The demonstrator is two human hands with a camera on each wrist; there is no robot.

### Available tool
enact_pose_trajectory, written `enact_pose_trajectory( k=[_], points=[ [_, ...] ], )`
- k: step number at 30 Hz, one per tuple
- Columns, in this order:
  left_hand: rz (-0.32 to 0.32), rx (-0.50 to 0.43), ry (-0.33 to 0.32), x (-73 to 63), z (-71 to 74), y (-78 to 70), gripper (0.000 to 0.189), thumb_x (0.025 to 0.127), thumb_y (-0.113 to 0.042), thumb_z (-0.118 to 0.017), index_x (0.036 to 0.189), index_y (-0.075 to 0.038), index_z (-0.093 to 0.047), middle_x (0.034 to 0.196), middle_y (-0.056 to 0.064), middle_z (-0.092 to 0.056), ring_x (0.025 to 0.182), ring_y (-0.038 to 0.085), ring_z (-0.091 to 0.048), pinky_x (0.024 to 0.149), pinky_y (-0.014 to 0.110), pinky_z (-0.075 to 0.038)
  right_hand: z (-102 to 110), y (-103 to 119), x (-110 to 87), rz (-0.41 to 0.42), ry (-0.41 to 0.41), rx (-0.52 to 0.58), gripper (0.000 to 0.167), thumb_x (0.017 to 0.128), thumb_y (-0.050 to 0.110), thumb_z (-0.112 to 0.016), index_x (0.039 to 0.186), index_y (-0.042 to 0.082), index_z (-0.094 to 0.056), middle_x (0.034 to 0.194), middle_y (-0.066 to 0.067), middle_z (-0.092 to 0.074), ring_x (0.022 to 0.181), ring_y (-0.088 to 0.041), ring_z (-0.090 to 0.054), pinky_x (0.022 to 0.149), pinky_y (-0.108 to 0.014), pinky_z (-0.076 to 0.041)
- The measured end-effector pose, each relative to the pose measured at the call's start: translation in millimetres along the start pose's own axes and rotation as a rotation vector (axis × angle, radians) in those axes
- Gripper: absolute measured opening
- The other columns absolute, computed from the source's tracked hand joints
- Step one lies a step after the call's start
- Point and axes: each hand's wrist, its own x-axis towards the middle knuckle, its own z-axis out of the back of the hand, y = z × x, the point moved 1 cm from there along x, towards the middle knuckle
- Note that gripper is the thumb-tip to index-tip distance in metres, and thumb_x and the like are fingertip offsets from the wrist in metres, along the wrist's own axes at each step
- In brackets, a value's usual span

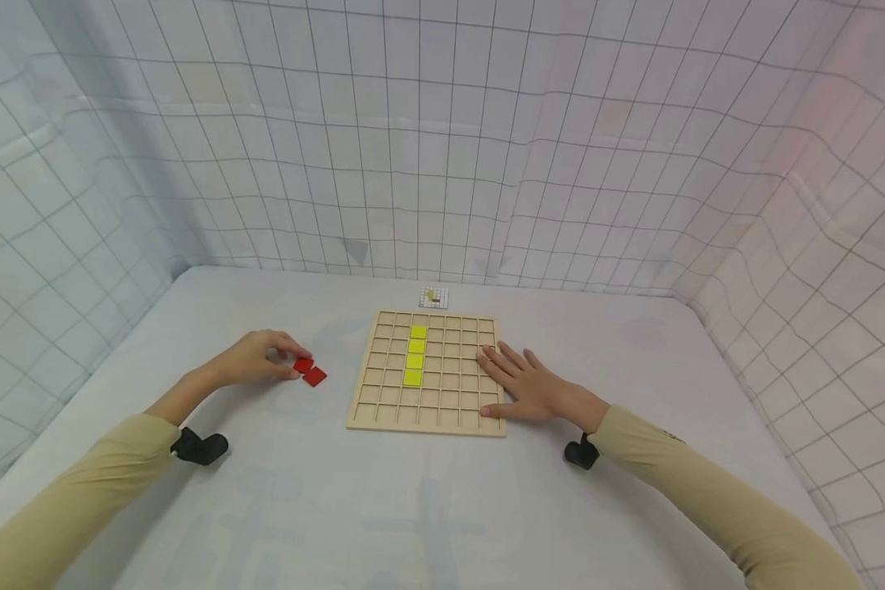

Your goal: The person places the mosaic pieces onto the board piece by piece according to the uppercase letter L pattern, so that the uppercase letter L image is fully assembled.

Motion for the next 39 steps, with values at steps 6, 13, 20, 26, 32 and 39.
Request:
enact_pose_trajectory(
  k=[6,13,20,26,32,39],
  points=[
    [0.057,0.044,-0.001,-0.2,0.2,0.3,0.030,0.082,-0.016,-0.075,0.110,-0.005,-0.073,0.109,0.013,-0.069,0.095,0.025,-0.058,0.082,0.039,-0.047,0,-1,0.6,0.001,-0.003,-0.006,0.089,0.092,0.065,-0.043,0.156,0.019,-0.002,0.163,-0.004,0.003,0.150,-0.030,0.006,0.116,-0.060,-0.004],
    [0.089,0.082,-0.071,-3.3,-1.9,-2.4,0.029,0.081,-0.023,-0.076,0.106,-0.009,-0.075,0.102,0.009,-0.070,0.088,0.022,-0.057,0.071,0.031,-0.045,-1,-1,0.1,0.003,-0.009,-0.006,0.089,0.092,0.064,-0.044,0.156,0.018,-0.003,0.163,-0.004,0.002,0.150,-0.031,0.005,0.116,-0.060,-0.004],
    [0.147,0.104,-0.127,1.5,-3.2,-11.8,0.033,0.080,-0.026,-0.076,0.108,-0.008,-0.074,0.093,0.007,-0.071,0.073,0.016,-0.052,0.055,0.026,-0.040,-1,-1,0.5,0.008,-0.004,-0.011,0.089,0.092,0.064,-0.044,0.156,0.017,-0.003,0.163,-0.006,0.002,0.150,-0.032,0.005,0.115,-0.062,-0.004],
    [0.164,0.096,-0.163,12.0,-8.7,-25.2,0.033,0.079,-0.026,-0.077,0.107,-0.009,-0.074,0.092,0.005,-0.071,0.070,0.016,-0.051,0.053,0.026,-0.040,-2,-1,0.1,0.012,-0.009,-0.004,0.089,0.092,0.064,-0.044,0.156,0.017,-0.003,0.163,-0.005,0.003,0.150,-0.032,0.005,0.116,-0.061,-0.004],
    [0.140,0.090,-0.161,26.1,-18.9,-44.8,0.033,0.078,-0.025,-0.077,0.108,-0.010,-0.075,0.092,0.004,-0.072,0.068,0.015,-0.052,0.054,0.025,-0.041,-3,-2,-0.4,0.010,-0.011,0.001,0.089,0.092,0.064,-0.044,0.156,0.018,-0.002,0.163,-0.004,0.004,0.150,-0.030,0.007,0.116,-0.061,-0.003],
    [0.070,0.089,-0.162,42.8,-34.7,-67.7,0.035,0.076,-0.031,-0.080,0.107,-0.014,-0.076,0.094,0.001,-0.072,0.067,0.013,-0.051,0.054,0.023,-0.039,-2,-2,0.5,0.011,-0.010,0.000,0.089,0.092,0.065,-0.043,0.156,0.018,-0.002,0.163,-0.003,0.005,0.150,-0.029,0.007,0.116,-0.060,-0.004]
  ],
)
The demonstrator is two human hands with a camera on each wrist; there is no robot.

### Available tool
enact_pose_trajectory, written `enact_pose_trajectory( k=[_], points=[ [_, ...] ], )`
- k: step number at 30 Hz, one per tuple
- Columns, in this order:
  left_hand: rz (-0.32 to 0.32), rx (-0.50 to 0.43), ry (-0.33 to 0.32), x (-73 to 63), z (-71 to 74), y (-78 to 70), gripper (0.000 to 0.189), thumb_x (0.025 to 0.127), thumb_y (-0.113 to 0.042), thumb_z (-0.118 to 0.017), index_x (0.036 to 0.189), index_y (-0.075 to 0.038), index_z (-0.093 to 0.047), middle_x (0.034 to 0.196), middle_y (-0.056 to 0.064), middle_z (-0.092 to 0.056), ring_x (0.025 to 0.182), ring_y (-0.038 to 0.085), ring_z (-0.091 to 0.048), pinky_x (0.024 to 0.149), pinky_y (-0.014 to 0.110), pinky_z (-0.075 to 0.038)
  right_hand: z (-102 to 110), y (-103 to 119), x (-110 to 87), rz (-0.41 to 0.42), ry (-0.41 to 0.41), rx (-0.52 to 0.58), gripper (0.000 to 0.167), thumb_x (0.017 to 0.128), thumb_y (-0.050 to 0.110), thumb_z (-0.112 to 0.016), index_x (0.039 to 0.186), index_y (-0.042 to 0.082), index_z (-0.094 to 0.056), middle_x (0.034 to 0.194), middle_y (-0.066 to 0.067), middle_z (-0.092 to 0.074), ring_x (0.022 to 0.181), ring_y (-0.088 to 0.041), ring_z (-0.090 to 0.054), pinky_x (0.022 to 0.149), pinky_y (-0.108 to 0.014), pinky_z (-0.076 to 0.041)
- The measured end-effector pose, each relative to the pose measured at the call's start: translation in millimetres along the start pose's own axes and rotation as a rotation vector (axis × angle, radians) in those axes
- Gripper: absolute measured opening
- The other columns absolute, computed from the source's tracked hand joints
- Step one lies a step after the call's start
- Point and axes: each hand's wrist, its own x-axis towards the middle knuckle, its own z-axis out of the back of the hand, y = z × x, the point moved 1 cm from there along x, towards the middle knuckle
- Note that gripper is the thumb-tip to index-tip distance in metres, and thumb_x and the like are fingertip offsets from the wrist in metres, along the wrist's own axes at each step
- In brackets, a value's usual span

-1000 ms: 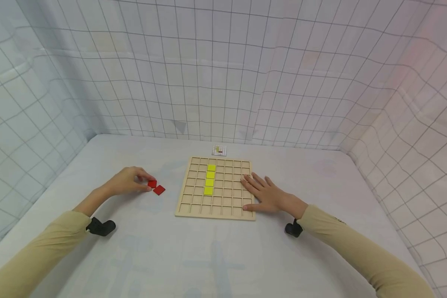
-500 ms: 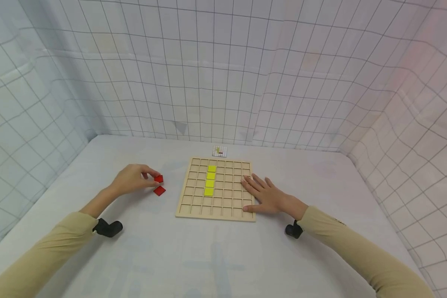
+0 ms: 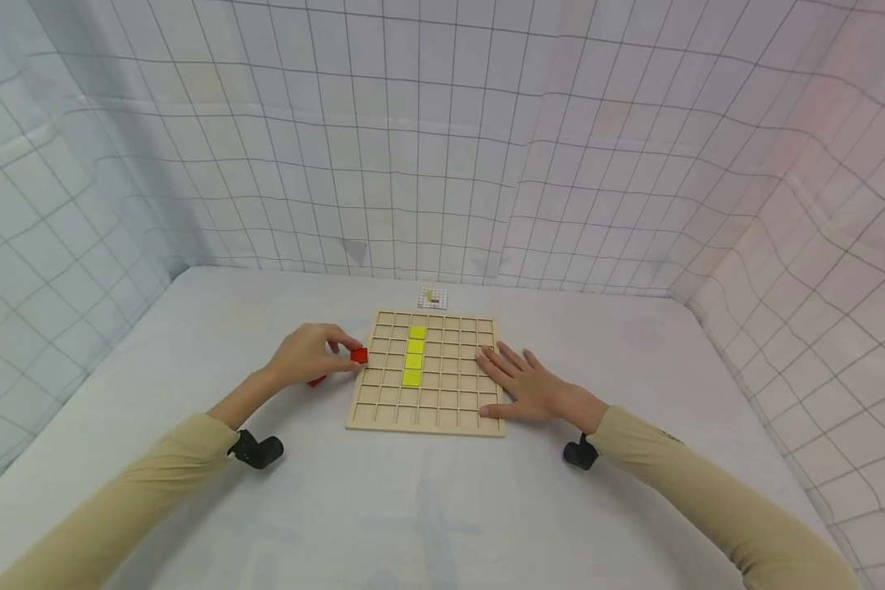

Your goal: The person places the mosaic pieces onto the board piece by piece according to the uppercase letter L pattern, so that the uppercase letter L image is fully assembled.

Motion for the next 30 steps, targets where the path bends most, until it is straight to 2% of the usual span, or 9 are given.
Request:
enact_pose_trajectory(
  k=[4,12,20,24,30],
  points=[
    [-0.051,-0.025,0.008,8.6,-13.1,-12.0,0.034,0.075,-0.029,-0.081,0.105,-0.014,-0.076,0.096,0.000,-0.072,0.070,0.012,-0.051,0.056,0.022,-0.037,0,-1,0.1,-0.002,0.006,0.003,0.089,0.092,0.065,-0.043,0.156,0.018,-0.002,0.163,-0.003,0.005,0.150,-0.030,0.007,0.116,-0.060,-0.003],
    [-0.126,-0.053,0.065,21.5,-34.0,-38.0,0.031,0.076,-0.031,-0.079,0.104,-0.016,-0.077,0.090,-0.003,-0.068,0.069,0.010,-0.050,0.057,0.021,-0.036,-2,-1,0.7,-0.006,0.015,0.002,0.089,0.092,0.065,-0.043,0.156,0.019,0.000,0.163,-0.003,0.006,0.150,-0.029,0.008,0.116,-0.060,-0.003],
    [-0.159,-0.051,0.095,29.1,-40.6,-58.2,0.028,0.078,-0.030,-0.079,0.102,-0.017,-0.077,0.096,-0.003,-0.070,0.072,0.009,-0.052,0.059,0.021,-0.039,-1,-1,1.7,-0.022,0.006,-0.014,0.090,0.091,0.067,-0.041,0.156,0.020,0.000,0.163,-0.001,0.006,0.150,-0.028,0.008,0.116,-0.061,-0.002],
    [-0.168,-0.035,0.129,32.7,-45.0,-63.3,0.029,0.079,-0.031,-0.079,0.104,-0.016,-0.077,0.098,-0.003,-0.070,0.081,0.011,-0.056,0.067,0.022,-0.043,0,0,1.3,-0.019,0.005,-0.014,0.089,0.092,0.066,-0.042,0.156,0.019,-0.001,0.163,-0.003,0.005,0.150,-0.029,0.007,0.116,-0.061,-0.002],
    [-0.233,0.005,0.143,36.1,-50.5,-68.3,0.028,0.081,-0.031,-0.077,0.105,-0.015,-0.077,0.100,-0.002,-0.073,0.094,0.014,-0.061,0.076,0.028,-0.050,1,-1,1.5,-0.018,0.006,-0.023,0.090,0.092,0.067,-0.042,0.156,0.019,-0.001,0.163,-0.004,0.004,0.150,-0.030,0.007,0.115,-0.062,-0.003]
  ],
)
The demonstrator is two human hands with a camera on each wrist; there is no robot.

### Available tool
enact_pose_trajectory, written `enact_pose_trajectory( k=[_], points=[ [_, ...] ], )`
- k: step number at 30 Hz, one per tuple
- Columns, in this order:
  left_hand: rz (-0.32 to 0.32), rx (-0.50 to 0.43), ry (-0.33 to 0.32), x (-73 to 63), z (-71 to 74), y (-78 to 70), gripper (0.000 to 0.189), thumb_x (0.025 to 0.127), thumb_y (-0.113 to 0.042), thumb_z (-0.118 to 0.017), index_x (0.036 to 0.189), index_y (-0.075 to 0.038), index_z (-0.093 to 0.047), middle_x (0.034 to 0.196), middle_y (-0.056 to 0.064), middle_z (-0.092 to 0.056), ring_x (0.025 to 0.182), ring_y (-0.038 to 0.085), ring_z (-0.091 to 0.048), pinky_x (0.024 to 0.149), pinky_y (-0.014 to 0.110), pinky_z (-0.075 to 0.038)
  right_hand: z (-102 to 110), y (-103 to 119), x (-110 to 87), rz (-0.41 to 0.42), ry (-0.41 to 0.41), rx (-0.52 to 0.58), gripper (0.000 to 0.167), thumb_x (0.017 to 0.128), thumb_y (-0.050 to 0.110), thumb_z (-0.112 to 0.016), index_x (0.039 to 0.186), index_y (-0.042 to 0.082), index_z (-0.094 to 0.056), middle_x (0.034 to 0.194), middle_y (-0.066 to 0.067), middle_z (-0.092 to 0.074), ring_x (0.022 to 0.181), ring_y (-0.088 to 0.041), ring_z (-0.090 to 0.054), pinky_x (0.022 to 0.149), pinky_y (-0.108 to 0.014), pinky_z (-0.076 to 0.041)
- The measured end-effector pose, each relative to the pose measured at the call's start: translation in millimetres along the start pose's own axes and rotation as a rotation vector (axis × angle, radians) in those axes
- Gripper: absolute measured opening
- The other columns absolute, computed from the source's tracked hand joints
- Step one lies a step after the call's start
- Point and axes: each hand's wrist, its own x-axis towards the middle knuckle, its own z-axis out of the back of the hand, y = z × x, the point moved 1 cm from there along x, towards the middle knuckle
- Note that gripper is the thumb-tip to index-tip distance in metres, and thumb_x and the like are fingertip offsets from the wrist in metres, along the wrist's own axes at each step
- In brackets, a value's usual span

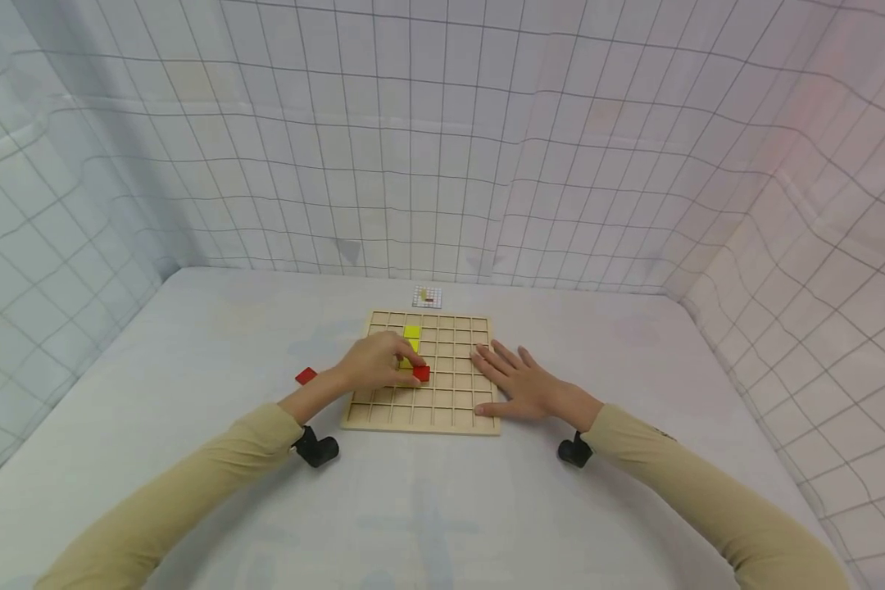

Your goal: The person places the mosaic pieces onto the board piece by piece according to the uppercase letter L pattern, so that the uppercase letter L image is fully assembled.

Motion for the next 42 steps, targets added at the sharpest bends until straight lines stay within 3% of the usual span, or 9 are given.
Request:
enact_pose_trajectory(
  k=[12,26,34,42],
  points=[
    [-0.053,0.066,0.018,7.7,-4.7,0.0,0.030,0.078,-0.036,-0.078,0.101,-0.017,-0.078,0.099,-0.003,-0.073,0.089,0.013,-0.054,0.071,0.026,-0.046,3,1,0.4,-0.011,0.016,-0.008,0.091,0.091,0.067,-0.041,0.156,0.019,0.000,0.163,-0.003,0.006,0.150,-0.029,0.008,0.116,-0.061,-0.003],
    [-0.037,0.059,0.018,7.9,-4.5,0.7,0.033,0.078,-0.039,-0.078,0.102,-0.017,-0.077,0.102,-0.003,-0.073,0.091,0.013,-0.056,0.074,0.027,-0.047,2,-1,1.5,0.003,0.002,-0.011,0.090,0.091,0.067,-0.042,0.156,0.018,-0.001,0.163,-0.005,0.004,0.150,-0.031,0.007,0.114,-0.063,-0.004],
    [0.044,0.007,0.009,-0.1,10.5,6.9,0.027,0.082,-0.030,-0.075,0.107,-0.019,-0.076,0.114,-0.002,-0.069,0.097,0.015,-0.060,0.076,0.029,-0.048,1,0,1.1,0.005,-0.005,-0.017,0.090,0.092,0.065,-0.044,0.156,0.016,-0.004,0.163,-0.006,0.002,0.150,-0.032,0.005,0.114,-0.064,-0.004],
    [0.049,-0.022,0.003,-9.4,33.0,23.6,0.026,0.084,-0.029,-0.074,0.107,-0.019,-0.074,0.115,-0.002,-0.070,0.102,0.019,-0.061,0.084,0.035,-0.050,0,2,0.3,0.007,-0.009,-0.010,0.090,0.091,0.066,-0.044,0.156,0.017,-0.005,0.163,-0.006,0.000,0.150,-0.032,0.004,0.114,-0.063,-0.005]
  ],
)
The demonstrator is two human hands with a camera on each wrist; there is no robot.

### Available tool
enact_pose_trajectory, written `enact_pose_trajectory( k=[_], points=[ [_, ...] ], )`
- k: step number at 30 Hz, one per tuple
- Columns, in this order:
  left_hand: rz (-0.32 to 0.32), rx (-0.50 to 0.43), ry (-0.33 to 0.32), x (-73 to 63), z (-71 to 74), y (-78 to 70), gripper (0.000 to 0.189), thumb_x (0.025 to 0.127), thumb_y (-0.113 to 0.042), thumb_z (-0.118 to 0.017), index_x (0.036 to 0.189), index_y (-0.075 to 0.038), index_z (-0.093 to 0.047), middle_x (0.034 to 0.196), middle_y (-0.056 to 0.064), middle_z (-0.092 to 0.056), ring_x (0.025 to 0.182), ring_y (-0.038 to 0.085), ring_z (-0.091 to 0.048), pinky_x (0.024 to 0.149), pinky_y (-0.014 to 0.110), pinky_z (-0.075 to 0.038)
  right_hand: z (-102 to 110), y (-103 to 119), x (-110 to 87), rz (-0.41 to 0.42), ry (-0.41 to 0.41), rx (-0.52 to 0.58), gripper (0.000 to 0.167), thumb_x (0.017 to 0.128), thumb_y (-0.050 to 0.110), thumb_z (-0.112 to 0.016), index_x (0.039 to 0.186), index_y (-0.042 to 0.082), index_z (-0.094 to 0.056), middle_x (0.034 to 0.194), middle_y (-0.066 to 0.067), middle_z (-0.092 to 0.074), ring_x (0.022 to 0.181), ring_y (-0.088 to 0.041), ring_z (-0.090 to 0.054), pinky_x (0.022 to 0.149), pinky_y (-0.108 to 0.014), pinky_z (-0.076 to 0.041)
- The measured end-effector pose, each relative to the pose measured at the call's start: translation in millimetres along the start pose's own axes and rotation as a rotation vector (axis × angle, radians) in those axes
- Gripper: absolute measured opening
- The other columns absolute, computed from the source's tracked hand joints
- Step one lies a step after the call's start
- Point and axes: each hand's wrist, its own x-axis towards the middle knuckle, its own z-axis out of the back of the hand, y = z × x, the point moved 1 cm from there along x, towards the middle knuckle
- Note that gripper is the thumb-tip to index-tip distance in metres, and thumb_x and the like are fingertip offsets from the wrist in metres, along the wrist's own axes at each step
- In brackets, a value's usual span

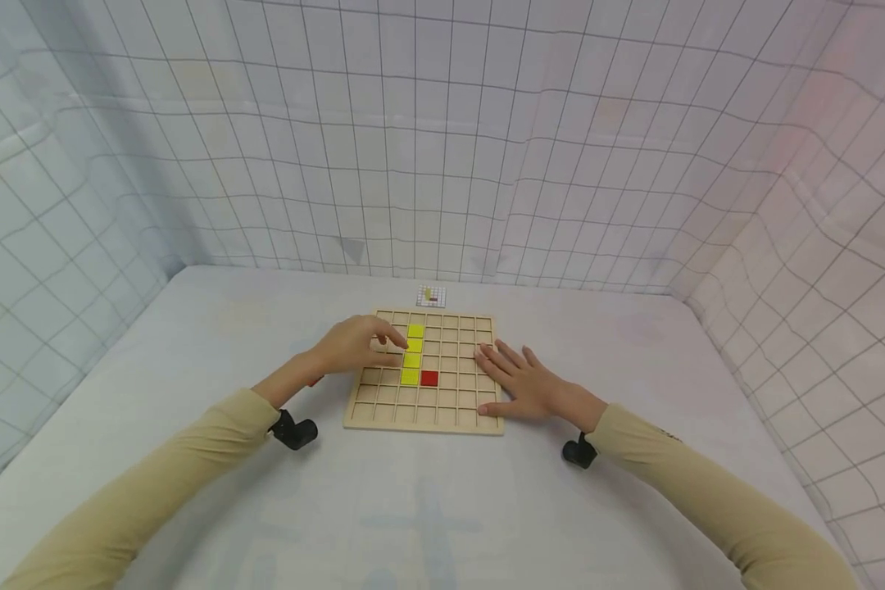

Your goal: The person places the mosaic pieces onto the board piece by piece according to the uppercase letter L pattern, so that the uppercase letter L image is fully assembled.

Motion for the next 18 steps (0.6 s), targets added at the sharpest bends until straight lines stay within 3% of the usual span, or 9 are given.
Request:
enact_pose_trajectory(
  k=[5,12,18],
  points=[
    [0.013,-0.007,-0.055,-11.7,10.9,15.2,0.028,0.083,-0.028,-0.075,0.109,-0.018,-0.073,0.116,0.002,-0.068,0.105,0.022,-0.060,0.088,0.040,-0.048,-2,0,0.2,-0.005,0.010,0.005,0.091,0.091,0.068,-0.042,0.156,0.019,-0.002,0.163,-0.003,0.004,0.150,-0.030,0.007,0.115,-0.062,-0.004],
    [0.022,-0.035,-0.156,-35.0,20.2,39.0,0.028,0.082,-0.025,-0.076,0.109,-0.017,-0.073,0.110,0.002,-0.069,0.096,0.021,-0.060,0.077,0.034,-0.048,-3,-3,0.0,-0.015,0.010,0.011,0.091,0.090,0.069,-0.041,0.156,0.020,-0.001,0.163,-0.001,0.005,0.150,-0.028,0.007,0.116,-0.061,-0.003],
    [0.030,-0.159,-0.141,-58.7,25.8,62.4,0.028,0.083,-0.021,-0.076,0.110,-0.014,-0.072,0.110,0.003,-0.068,0.098,0.023,-0.058,0.067,0.027,-0.048,-3,-2,-0.3,-0.003,-0.001,0.013,0.091,0.090,0.068,-0.042,0.156,0.019,-0.002,0.163,-0.002,0.003,0.150,-0.029,0.006,0.115,-0.062,-0.004]
  ],
)
